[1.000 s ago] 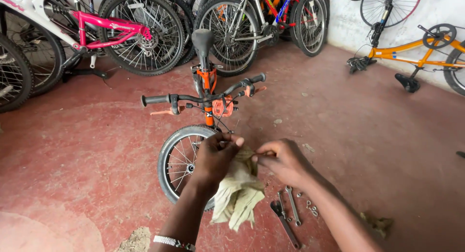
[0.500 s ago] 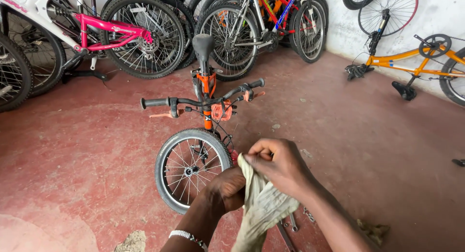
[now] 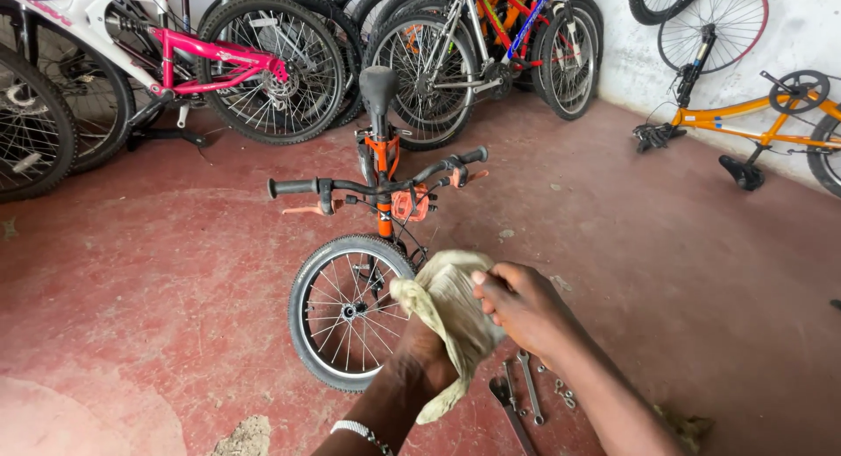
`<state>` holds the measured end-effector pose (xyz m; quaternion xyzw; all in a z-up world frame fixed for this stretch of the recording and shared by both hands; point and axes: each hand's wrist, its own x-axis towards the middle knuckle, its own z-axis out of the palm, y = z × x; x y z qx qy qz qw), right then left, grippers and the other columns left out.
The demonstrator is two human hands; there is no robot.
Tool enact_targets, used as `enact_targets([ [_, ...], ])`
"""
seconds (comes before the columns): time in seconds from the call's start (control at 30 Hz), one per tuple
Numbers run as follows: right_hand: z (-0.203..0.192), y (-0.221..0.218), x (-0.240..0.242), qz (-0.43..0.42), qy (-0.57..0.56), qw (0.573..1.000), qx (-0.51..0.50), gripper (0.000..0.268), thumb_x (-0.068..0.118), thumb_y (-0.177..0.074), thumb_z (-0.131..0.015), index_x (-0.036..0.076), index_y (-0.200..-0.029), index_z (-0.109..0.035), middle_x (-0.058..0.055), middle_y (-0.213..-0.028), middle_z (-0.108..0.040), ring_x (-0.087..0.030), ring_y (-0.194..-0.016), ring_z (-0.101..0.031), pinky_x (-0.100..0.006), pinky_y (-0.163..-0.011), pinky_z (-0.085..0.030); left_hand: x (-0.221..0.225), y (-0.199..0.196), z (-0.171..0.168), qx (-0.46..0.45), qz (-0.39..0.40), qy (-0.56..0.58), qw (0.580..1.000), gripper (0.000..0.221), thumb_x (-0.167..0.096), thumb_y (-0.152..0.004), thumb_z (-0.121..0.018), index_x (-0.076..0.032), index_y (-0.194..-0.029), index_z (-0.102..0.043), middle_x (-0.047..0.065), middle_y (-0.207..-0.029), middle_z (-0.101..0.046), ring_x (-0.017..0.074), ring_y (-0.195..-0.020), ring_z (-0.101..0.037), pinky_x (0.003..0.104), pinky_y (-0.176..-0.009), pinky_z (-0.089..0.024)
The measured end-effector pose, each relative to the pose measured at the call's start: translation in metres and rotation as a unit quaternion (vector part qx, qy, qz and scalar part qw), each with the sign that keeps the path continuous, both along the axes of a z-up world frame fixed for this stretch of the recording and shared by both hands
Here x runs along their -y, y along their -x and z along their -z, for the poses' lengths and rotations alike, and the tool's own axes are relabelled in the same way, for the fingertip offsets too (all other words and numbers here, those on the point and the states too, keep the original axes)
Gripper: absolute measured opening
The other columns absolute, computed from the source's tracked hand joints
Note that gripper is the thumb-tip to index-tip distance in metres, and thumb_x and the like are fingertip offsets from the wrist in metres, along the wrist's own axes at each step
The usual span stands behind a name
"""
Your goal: Cleaning and applying grease to bicycle wheel components during a repair
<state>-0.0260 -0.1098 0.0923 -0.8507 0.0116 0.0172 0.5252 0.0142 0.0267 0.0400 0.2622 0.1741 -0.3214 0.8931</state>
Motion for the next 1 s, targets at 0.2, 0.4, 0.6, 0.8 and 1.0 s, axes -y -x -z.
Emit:
enact_targets([
  [0.2, 0.028, -0.012, 0.013, -0.001, 0.036, 0.999, -0.017, 0.015, 0.011, -0.087, -0.073, 0.002, -0.098, -0.078, -0.019, -0.082, -0.077, -0.024, -0.070, -0.076, -0.031, -0.053, -0.063, 0.003, -0.056, 0.096, -0.018, -0.019, 0.021, 0.999, 0.027, -0.017, -0.094, -0.060, 0.006, -0.101, -0.072, 0.021, -0.098, -0.075, 0.0360, -0.094, -0.075, 0.047, -0.087, -0.062],
  [0.4, 0.027, -0.012, 0.017, -0.117, 0.187, 0.975, -0.020, 0.018, 0.010, -0.090, -0.066, 0.011, -0.102, -0.079, -0.016, -0.098, -0.080, -0.030, -0.092, -0.078, -0.042, -0.075, -0.065, 0.014, -0.041, 0.079, -0.041, -0.047, 0.038, 0.997, 0.029, -0.019, -0.096, -0.056, 0.005, -0.101, -0.071, 0.019, -0.098, -0.075, 0.0352, -0.094, -0.074, 0.046, -0.088, -0.062],
  [0.6, -0.011, 0.017, -0.005, -0.212, 0.187, 0.959, 0.005, 0.031, 0.003, -0.099, -0.050, -0.002, -0.123, -0.069, -0.033, -0.119, -0.071, -0.049, -0.120, -0.065, -0.058, -0.102, -0.053, 0.029, 0.005, 0.025, -0.069, -0.069, 0.049, 0.994, 0.032, -0.022, -0.098, -0.051, 0.003, -0.100, -0.071, 0.018, -0.098, -0.074, 0.0345, -0.095, -0.074, 0.045, -0.089, -0.062],
  [0.8, -0.015, 0.024, -0.017, -0.232, 0.200, 0.951, 0.046, 0.037, 0.003, -0.097, -0.045, 0.009, -0.124, -0.071, -0.024, -0.117, -0.076, -0.044, -0.120, -0.067, -0.054, -0.103, -0.052, 0.022, 0.015, 0.030, -0.091, -0.100, 0.063, 0.989, 0.034, -0.025, -0.100, -0.047, 0.001, -0.100, -0.070, 0.017, -0.098, -0.074, 0.0337, -0.095, -0.074, 0.044, -0.090, -0.061],
  [1.0, -0.009, 0.038, -0.020, -0.207, 0.186, 0.958, 0.073, 0.036, 0.003, -0.098, -0.046, 0.010, -0.125, -0.069, -0.023, -0.114, -0.077, -0.041, -0.119, -0.069, -0.052, -0.102, -0.053, 0.013, 0.023, 0.039, -0.113, -0.130, 0.072, 0.982, 0.037, -0.028, -0.102, -0.043, -0.001, -0.100, -0.069, 0.015, -0.098, -0.073, 0.0329, -0.096, -0.074, 0.043, -0.090, -0.061],
])
